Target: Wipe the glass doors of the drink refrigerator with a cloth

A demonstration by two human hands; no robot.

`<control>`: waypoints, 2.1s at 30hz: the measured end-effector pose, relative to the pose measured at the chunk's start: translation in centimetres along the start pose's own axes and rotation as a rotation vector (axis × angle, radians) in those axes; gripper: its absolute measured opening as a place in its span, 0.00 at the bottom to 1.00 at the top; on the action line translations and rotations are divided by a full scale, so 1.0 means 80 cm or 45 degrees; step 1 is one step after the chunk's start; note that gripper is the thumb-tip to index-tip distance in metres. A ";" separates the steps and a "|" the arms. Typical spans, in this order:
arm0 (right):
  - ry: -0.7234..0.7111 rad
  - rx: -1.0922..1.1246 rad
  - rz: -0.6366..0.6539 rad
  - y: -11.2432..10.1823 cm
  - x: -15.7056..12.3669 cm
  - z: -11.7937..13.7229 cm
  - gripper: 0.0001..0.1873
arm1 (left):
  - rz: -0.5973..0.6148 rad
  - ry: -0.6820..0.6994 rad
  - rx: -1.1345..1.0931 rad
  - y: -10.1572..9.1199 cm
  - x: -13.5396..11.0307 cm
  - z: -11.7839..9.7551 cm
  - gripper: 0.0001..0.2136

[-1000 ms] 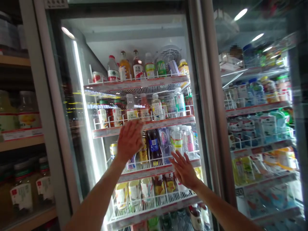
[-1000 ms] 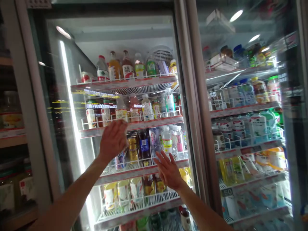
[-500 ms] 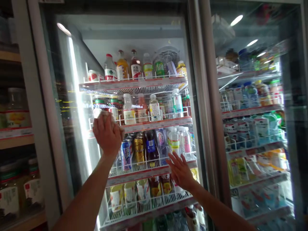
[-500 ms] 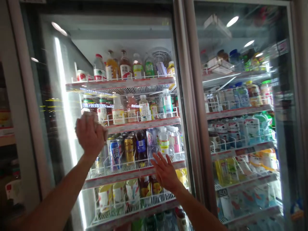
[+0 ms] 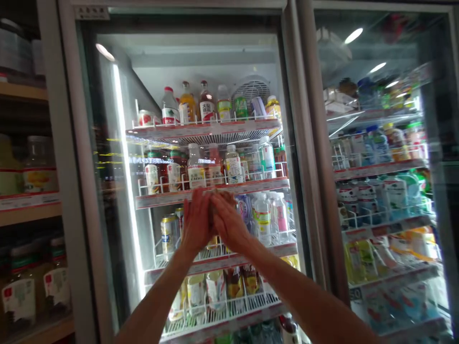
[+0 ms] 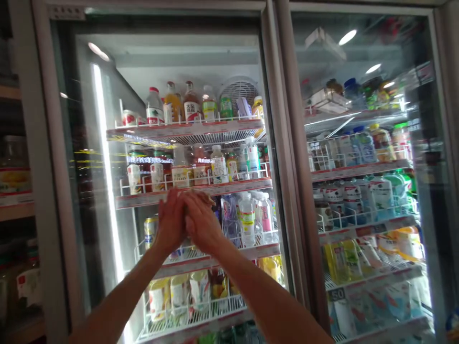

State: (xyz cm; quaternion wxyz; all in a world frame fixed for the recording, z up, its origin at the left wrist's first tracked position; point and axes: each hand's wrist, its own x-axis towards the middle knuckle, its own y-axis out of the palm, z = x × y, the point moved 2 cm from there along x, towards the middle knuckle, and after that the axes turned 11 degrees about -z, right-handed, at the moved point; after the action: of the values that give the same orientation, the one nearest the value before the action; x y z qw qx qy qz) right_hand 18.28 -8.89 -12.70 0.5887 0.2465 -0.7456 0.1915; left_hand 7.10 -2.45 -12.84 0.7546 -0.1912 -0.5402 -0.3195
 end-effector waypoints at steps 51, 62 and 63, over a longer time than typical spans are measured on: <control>0.079 0.055 1.116 -0.131 -0.283 -0.018 0.18 | 0.870 -0.622 -0.023 -0.070 -0.222 -0.088 0.32; -0.213 -0.167 0.672 -0.123 -0.300 0.003 0.20 | 0.660 -0.498 0.073 -0.072 -0.250 -0.089 0.30; -0.229 -0.164 0.731 -0.127 -0.320 0.003 0.21 | 0.607 -0.464 0.098 -0.072 -0.256 -0.087 0.30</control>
State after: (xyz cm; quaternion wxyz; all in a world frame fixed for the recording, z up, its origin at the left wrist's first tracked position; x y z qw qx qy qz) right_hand 28.86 -13.54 -37.65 0.4565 0.0039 -0.8446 0.2797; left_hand 3.59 -5.35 -34.74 0.7056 -0.3382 -0.6184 -0.0732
